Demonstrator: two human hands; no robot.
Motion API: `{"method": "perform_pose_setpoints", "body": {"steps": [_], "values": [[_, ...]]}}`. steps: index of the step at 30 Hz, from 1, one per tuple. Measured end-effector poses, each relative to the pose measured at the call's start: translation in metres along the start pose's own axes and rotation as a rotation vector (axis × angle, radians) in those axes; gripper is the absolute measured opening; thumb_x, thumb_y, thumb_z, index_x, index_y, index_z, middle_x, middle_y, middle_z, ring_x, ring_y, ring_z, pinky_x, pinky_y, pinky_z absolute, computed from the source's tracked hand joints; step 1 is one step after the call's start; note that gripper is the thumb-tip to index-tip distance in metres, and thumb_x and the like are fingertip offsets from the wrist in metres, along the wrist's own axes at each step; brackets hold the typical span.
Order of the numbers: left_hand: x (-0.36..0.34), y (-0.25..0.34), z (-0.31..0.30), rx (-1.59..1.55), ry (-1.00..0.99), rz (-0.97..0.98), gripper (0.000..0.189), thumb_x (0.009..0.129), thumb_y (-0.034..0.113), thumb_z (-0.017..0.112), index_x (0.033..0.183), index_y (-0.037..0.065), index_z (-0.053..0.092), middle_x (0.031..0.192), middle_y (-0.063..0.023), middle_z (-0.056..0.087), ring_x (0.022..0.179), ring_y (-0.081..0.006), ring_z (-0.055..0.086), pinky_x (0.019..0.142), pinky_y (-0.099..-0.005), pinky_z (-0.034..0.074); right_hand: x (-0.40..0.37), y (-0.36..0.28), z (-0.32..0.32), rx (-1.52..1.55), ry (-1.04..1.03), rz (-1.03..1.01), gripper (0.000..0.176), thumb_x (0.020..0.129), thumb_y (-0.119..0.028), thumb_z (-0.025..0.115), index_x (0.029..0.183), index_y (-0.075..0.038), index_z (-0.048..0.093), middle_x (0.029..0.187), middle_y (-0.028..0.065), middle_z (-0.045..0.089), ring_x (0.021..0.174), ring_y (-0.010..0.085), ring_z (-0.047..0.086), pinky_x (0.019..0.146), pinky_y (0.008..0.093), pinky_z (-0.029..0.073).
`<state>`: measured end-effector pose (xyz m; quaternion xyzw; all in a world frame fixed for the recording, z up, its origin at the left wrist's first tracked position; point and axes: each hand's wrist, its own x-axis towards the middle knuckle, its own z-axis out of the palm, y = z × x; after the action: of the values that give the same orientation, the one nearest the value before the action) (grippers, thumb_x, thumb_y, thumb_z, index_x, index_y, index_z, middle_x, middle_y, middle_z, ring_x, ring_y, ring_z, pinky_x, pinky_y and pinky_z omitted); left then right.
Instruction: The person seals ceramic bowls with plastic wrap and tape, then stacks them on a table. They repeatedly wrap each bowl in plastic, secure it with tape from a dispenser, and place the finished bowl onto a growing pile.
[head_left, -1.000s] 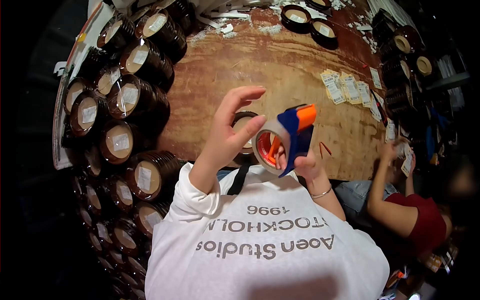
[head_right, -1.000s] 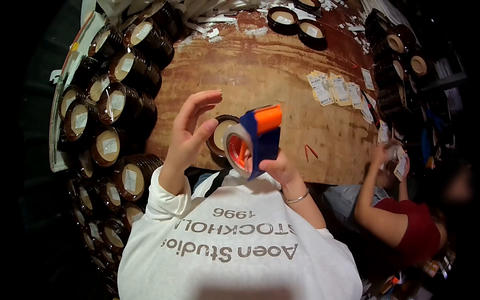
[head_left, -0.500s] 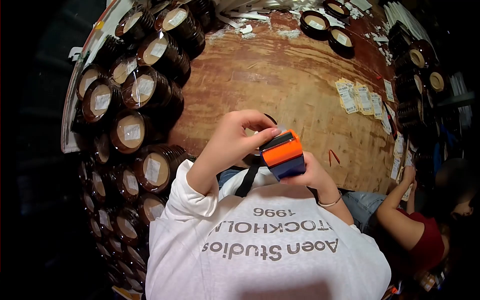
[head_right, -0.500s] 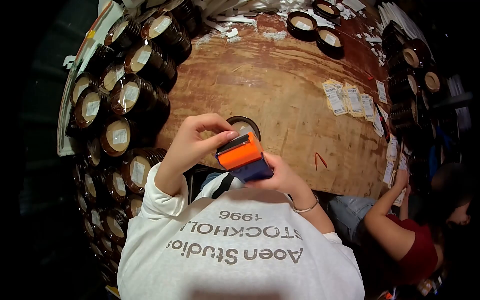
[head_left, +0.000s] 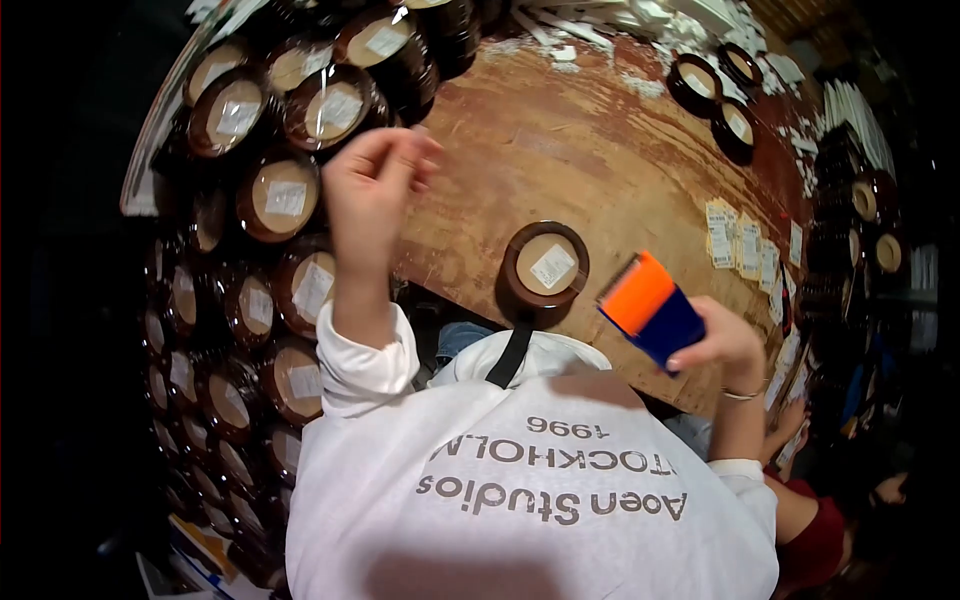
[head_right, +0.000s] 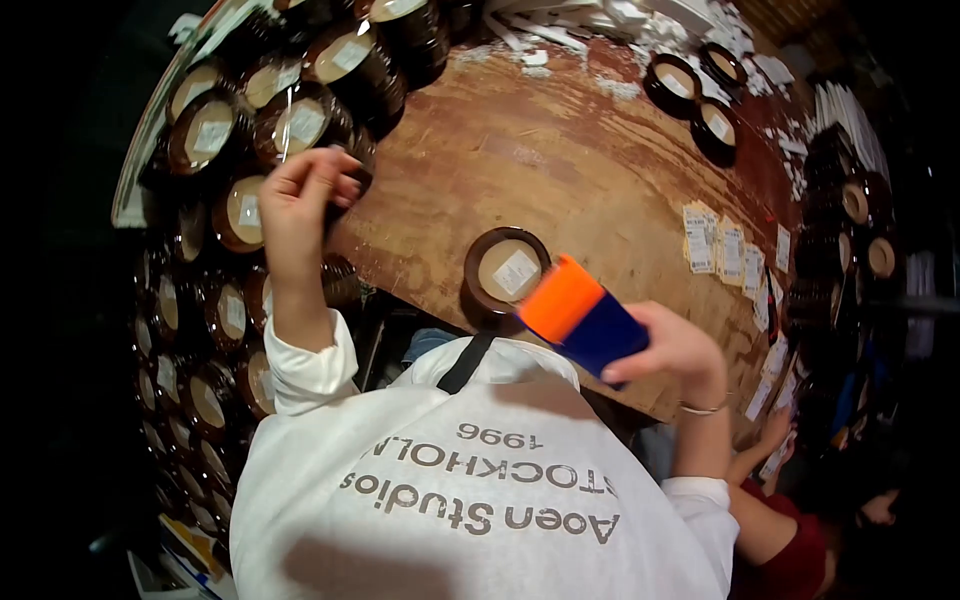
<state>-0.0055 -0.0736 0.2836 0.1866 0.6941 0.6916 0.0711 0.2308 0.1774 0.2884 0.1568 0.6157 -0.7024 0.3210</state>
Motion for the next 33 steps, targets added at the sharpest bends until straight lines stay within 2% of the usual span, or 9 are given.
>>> {"method": "perform_pose_setpoints", "body": {"steps": [2, 4, 5, 9, 13, 20, 25, 32, 33], "values": [[-0.003, -0.020, -0.009, -0.038, 0.051, -0.058, 0.015, 0.082, 0.014, 0.056, 0.077, 0.001, 0.061, 0.068, -0.0038, 0.060, 0.055, -0.0061, 0.052, 0.050, -0.0180, 0.041, -0.014, -0.016, -0.011, -0.052, 0.051, 0.113, 0.051, 0.058, -0.014, 0.076, 0.100, 0.003, 0.054, 0.083, 0.0011, 0.058, 0.073, 0.0066, 0.050, 0.067, 0.0211, 0.043], [-0.015, -0.054, -0.005, -0.119, 0.123, -0.162, 0.017, 0.081, 0.018, 0.057, 0.075, 0.002, 0.060, 0.069, -0.0044, 0.061, 0.056, -0.0054, 0.053, 0.049, -0.0173, 0.041, -0.017, -0.039, -0.023, -0.377, 0.015, 0.102, 0.053, 0.057, -0.016, 0.077, 0.100, 0.004, 0.054, 0.082, 0.0015, 0.058, 0.073, 0.0071, 0.050, 0.067, 0.0212, 0.043], [-0.022, -0.084, -0.001, -0.229, 0.151, -0.195, 0.018, 0.081, 0.018, 0.058, 0.074, 0.002, 0.058, 0.070, -0.0047, 0.061, 0.055, -0.0056, 0.053, 0.048, -0.0171, 0.041, -0.019, -0.049, -0.025, -0.300, 0.083, 0.203, 0.055, 0.058, -0.019, 0.077, 0.101, 0.006, 0.054, 0.082, 0.0019, 0.058, 0.073, 0.0071, 0.050, 0.067, 0.0214, 0.043], [-0.057, -0.182, 0.029, -0.498, 0.185, -0.637, 0.020, 0.079, 0.019, 0.060, 0.070, 0.002, 0.056, 0.059, -0.0019, 0.052, 0.046, -0.0052, 0.047, 0.040, -0.0186, 0.040, 0.021, -0.087, -0.030, -0.496, 0.118, 0.408, 0.058, 0.057, -0.023, 0.077, 0.098, 0.010, 0.052, 0.081, 0.0039, 0.058, 0.073, 0.0084, 0.051, 0.068, 0.0219, 0.042], [-0.076, -0.259, 0.041, -0.467, 0.278, -0.646, 0.020, 0.077, 0.019, 0.062, 0.068, 0.003, 0.054, 0.056, -0.0023, 0.051, 0.042, -0.0060, 0.045, 0.036, -0.0197, 0.038, 0.076, -0.101, -0.019, -0.633, 0.211, 0.582, 0.070, 0.057, -0.026, 0.077, 0.108, 0.011, 0.046, 0.092, 0.0146, 0.057, 0.082, 0.0180, 0.055, 0.075, 0.0259, 0.043], [-0.087, -0.334, 0.059, -0.087, 0.241, -0.514, 0.019, 0.078, 0.015, 0.061, 0.068, 0.001, 0.051, 0.053, -0.0022, 0.049, 0.042, -0.0093, 0.048, 0.036, -0.0213, 0.036, 0.127, -0.105, 0.000, -0.481, 0.287, 0.644, 0.063, 0.061, -0.021, 0.075, 0.107, 0.009, 0.044, 0.092, 0.0143, 0.055, 0.081, 0.0177, 0.055, 0.073, 0.0272, 0.044], [-0.097, -0.309, 0.072, 0.210, 0.125, -0.563, 0.021, 0.074, 0.019, 0.064, 0.064, 0.001, 0.056, 0.055, -0.0092, 0.056, 0.047, -0.0173, 0.053, 0.046, -0.0294, 0.041, 0.128, -0.100, -0.006, -0.439, 0.336, 0.654, 0.065, 0.061, -0.021, 0.076, 0.109, 0.009, 0.043, 0.094, 0.0135, 0.054, 0.083, 0.0176, 0.054, 0.075, 0.0279, 0.044], [-0.098, -0.332, 0.084, 0.220, -0.002, -0.578, 0.024, 0.072, 0.024, 0.065, 0.068, 0.001, 0.059, 0.060, -0.0131, 0.058, 0.055, -0.0238, 0.057, 0.051, -0.0322, 0.043, 0.126, -0.096, -0.014, -0.376, 0.325, 0.695, 0.067, 0.061, -0.022, 0.076, 0.110, 0.010, 0.043, 0.097, 0.0138, 0.053, 0.088, 0.0186, 0.052, 0.078, 0.0288, 0.043], [-0.096, -0.330, 0.082, 0.221, -0.027, -0.585, 0.024, 0.071, 0.024, 0.066, 0.068, 0.001, 0.059, 0.061, -0.0135, 0.058, 0.057, -0.0253, 0.057, 0.052, -0.0333, 0.043, 0.125, -0.090, -0.018, -0.432, 0.326, 0.633, 0.064, 0.064, -0.024, 0.074, 0.108, 0.011, 0.044, 0.091, 0.0135, 0.055, 0.079, 0.0172, 0.055, 0.071, 0.0270, 0.045]]}}
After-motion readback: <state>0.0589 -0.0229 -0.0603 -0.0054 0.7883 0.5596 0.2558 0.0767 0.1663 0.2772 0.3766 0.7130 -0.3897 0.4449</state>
